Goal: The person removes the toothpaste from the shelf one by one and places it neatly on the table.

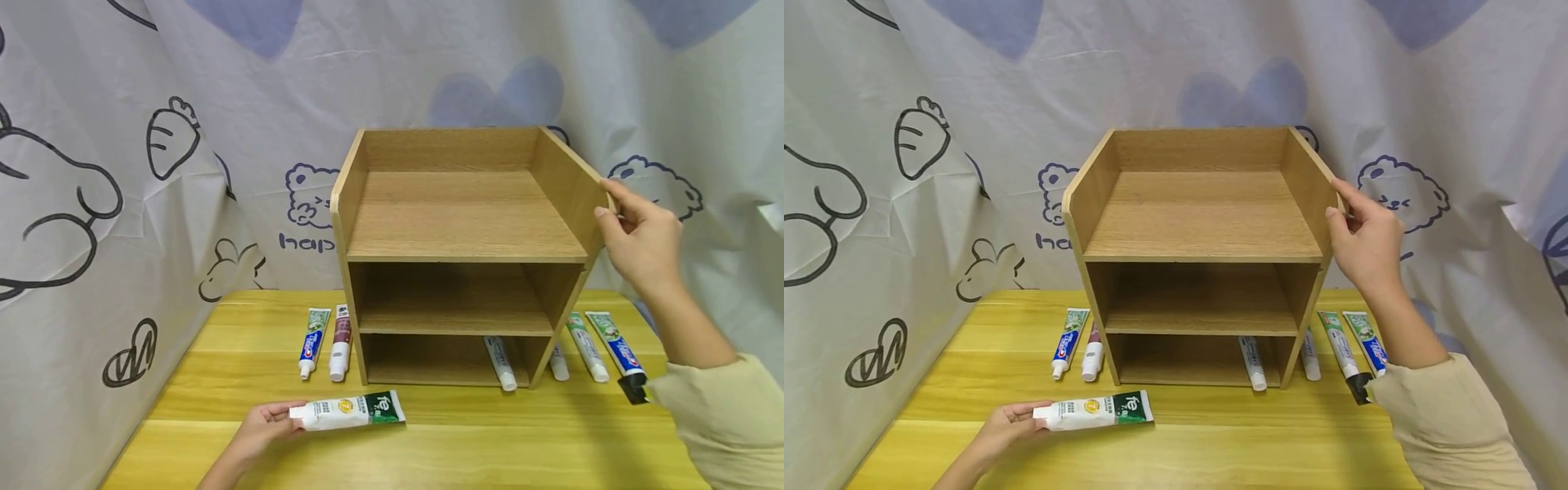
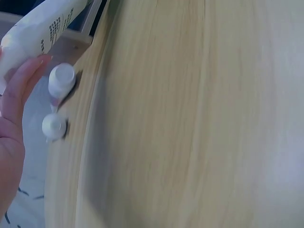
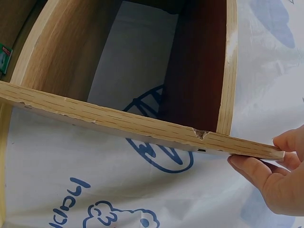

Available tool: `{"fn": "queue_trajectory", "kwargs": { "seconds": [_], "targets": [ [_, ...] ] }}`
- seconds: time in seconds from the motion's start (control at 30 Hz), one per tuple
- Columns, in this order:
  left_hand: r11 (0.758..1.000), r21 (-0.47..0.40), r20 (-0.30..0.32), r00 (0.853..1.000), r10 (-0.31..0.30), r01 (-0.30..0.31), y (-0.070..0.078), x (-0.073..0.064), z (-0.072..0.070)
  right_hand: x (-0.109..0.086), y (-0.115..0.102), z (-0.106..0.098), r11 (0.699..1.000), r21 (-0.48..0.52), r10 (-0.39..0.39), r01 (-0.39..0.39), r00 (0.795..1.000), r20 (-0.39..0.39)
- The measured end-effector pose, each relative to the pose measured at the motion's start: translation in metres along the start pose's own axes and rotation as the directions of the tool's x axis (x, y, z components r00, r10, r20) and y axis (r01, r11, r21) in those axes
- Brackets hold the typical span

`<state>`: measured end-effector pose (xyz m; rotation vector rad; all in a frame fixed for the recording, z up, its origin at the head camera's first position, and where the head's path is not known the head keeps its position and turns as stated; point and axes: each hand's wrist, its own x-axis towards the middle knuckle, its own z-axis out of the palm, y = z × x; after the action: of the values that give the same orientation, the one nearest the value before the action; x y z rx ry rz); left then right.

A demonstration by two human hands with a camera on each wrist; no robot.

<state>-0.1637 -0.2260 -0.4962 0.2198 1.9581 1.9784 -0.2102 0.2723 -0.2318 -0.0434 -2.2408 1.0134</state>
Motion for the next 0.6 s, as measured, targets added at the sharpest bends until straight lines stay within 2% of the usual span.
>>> {"fn": "queue_trajectory", "kwargs": {
  "seconds": [0.3, 0.6],
  "targets": [
    [0.998, -0.051, 0.001, 1.000, 0.021, -0.021, 0.000, -0.013, -0.018, 0.001, 0.001, 0.001, 1.000, 0.004, -0.018, 0.018, 1.000, -0.009],
    [0.998, -0.061, -0.004, 0.999, 0.034, -0.034, 0.007, -0.028, -0.030, 0.000, 0.001, 0.000, 1.000, 0.005, -0.010, 0.010, 1.000, -0.004]
  ]
}}
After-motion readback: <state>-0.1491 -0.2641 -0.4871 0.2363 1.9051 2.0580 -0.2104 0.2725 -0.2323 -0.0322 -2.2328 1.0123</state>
